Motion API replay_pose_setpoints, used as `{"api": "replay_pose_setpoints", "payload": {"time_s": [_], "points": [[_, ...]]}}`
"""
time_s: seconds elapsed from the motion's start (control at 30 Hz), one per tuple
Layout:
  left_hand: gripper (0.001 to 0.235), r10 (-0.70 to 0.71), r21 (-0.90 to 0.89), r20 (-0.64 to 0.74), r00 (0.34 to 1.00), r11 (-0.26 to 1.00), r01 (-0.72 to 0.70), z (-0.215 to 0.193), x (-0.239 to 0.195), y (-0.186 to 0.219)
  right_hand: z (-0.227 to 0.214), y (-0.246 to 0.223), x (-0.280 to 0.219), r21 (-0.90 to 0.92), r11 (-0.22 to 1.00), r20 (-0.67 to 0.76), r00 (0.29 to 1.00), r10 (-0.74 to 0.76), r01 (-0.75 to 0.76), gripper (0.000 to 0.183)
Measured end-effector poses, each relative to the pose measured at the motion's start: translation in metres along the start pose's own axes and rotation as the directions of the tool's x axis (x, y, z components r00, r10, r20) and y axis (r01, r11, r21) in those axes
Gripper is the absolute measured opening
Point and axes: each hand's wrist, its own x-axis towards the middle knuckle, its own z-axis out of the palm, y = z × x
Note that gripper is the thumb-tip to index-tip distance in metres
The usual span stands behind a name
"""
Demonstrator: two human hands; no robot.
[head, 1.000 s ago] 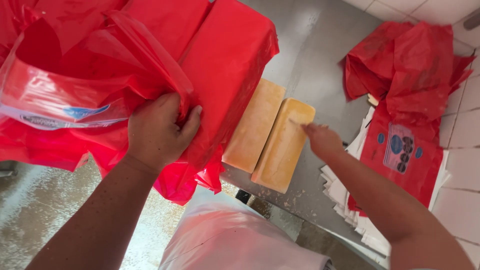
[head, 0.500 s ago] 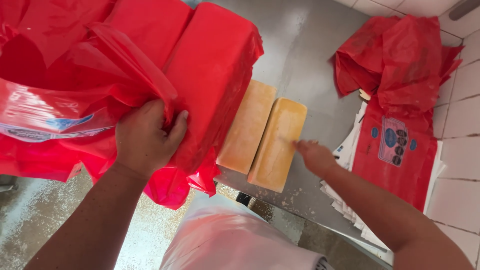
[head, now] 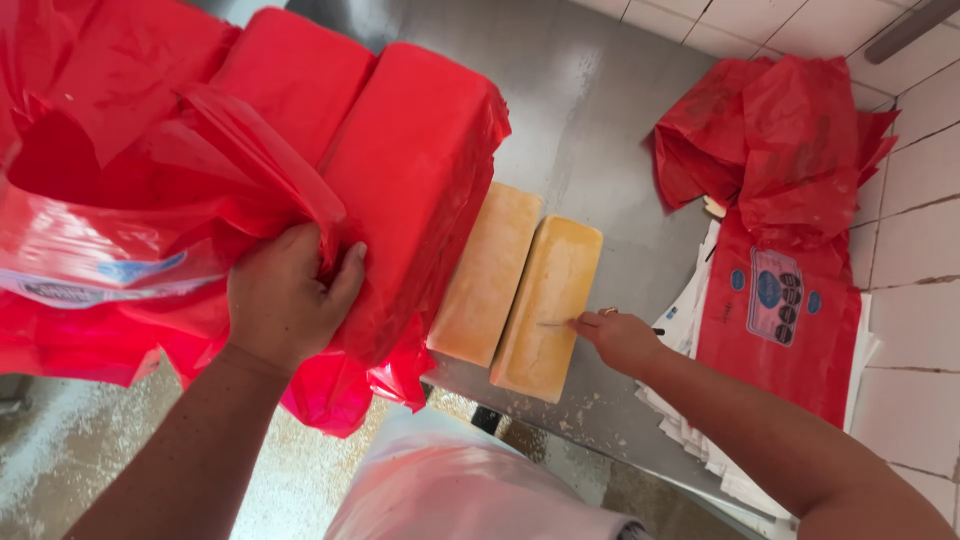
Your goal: The person repeatedly picks up rectangular food blocks, wraps each in a red plastic bag, and places the wrapped items on a nearby stainless steel counter. The person also uses a knife to trim the edges of some blocks before wrapping.
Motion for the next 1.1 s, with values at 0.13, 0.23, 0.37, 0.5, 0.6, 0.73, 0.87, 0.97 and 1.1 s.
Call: {"api": "replay_pose_setpoints", "payload": {"time_s": [0.13,0.23,0.37,0.5,0.6,0.73,0.87,0.97,1.1], "points": [[0.049,-0.007,-0.015,0.013,1.000,1.000,0.008,-0.002,-0.001,0.002,-0.034,0.041,0.032,0.065,0.961,-0.045,0.962,0.271,-0.268,0.053],[0.050,-0.014,-0.005,0.010,1.000,1.000,0.014,0.000,0.000,0.001,-0.014,0.030,0.040,-0.060,0.957,-0.082,0.957,0.279,-0.284,0.050],[0.050,-0.025,-0.014,0.033,0.999,1.000,0.026,-0.002,-0.002,0.003,0.004,-0.009,0.003,-0.024,0.992,0.011,0.992,0.124,-0.124,0.049],[0.051,-0.025,-0.012,0.000,1.000,1.000,0.025,-0.003,0.003,0.004,-0.014,0.030,0.040,0.075,0.981,0.087,0.981,0.172,-0.179,0.045],[0.050,-0.032,-0.013,0.009,0.999,0.999,0.032,-0.002,-0.001,0.004,-0.033,0.040,0.062,0.133,0.914,0.131,0.921,0.366,-0.382,0.046],[0.049,-0.030,-0.022,0.007,1.000,0.999,0.030,-0.004,-0.001,0.006,0.005,0.015,0.039,-0.006,0.998,0.048,0.997,0.059,-0.058,0.057],[0.049,-0.042,-0.097,0.029,0.999,0.994,0.045,-0.009,0.003,0.007,-0.004,0.017,0.028,0.087,0.995,0.092,0.994,-0.063,0.055,0.058],[0.050,-0.041,0.008,0.009,0.999,0.999,0.041,-0.003,-0.001,0.006,-0.026,0.046,0.054,0.335,0.868,0.216,0.927,0.307,-0.366,0.047],[0.049,-0.031,0.004,-0.006,1.000,1.000,0.031,-0.003,-0.001,0.006,-0.020,0.069,0.080,0.090,0.890,0.036,0.895,0.446,-0.447,0.052]]}}
